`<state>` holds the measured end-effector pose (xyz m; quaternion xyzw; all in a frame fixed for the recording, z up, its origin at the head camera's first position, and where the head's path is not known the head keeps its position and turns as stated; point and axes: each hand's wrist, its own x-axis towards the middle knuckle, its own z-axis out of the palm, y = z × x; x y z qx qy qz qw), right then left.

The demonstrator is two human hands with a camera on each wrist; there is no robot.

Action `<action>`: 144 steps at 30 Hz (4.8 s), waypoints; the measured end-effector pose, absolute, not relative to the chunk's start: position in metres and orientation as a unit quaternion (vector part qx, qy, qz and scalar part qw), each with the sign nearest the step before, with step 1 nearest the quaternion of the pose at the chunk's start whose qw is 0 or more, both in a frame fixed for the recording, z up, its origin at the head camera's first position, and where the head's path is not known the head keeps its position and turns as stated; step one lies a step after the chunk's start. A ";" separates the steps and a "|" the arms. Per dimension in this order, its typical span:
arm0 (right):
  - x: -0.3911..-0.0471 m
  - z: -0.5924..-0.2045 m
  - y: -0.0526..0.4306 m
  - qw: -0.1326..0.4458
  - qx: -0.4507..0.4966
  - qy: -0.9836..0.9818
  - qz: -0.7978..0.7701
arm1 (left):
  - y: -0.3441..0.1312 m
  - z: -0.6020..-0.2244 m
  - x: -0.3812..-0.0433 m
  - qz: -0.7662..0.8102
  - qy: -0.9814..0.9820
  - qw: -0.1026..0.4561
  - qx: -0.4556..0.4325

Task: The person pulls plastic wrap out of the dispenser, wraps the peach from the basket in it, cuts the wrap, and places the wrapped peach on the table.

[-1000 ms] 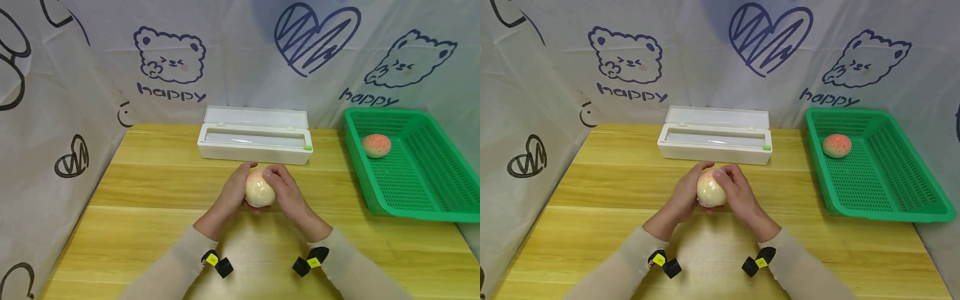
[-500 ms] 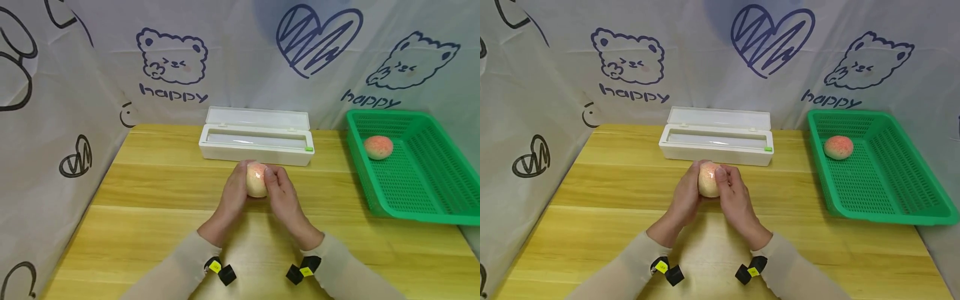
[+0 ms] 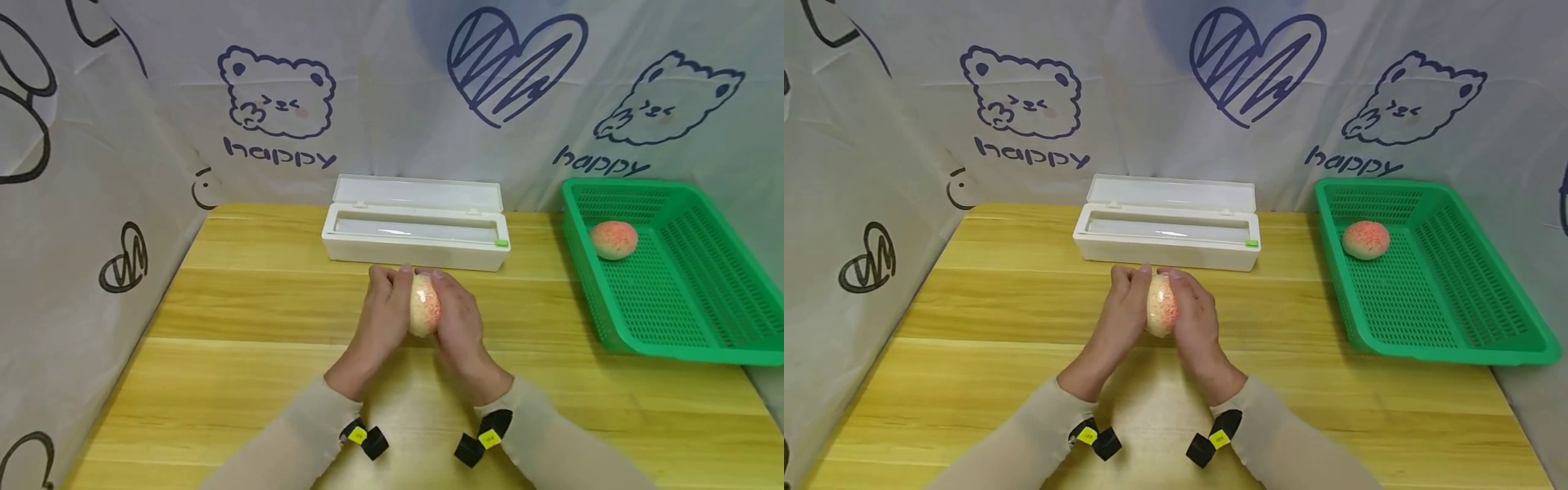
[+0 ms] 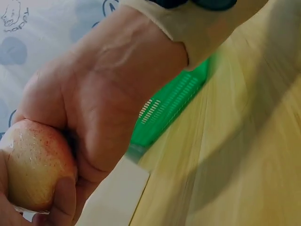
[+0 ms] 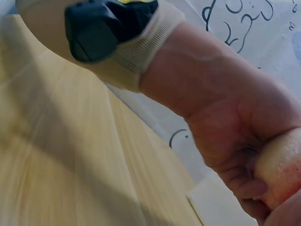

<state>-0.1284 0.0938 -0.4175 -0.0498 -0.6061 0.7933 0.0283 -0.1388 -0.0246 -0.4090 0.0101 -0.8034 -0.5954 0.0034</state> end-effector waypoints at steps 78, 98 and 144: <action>-0.122 -0.420 0.108 0.045 0.099 -0.763 0.637 | -0.020 -0.410 -0.125 -0.852 -0.518 -0.026 0.073; -0.133 -0.397 0.134 -0.221 0.126 -0.660 0.707 | -0.089 -0.399 -0.141 -0.594 -0.763 -0.166 -0.192; -0.138 -0.431 0.136 -0.107 0.256 -0.759 0.589 | -0.106 -0.416 -0.150 -0.571 -0.781 -0.188 -0.170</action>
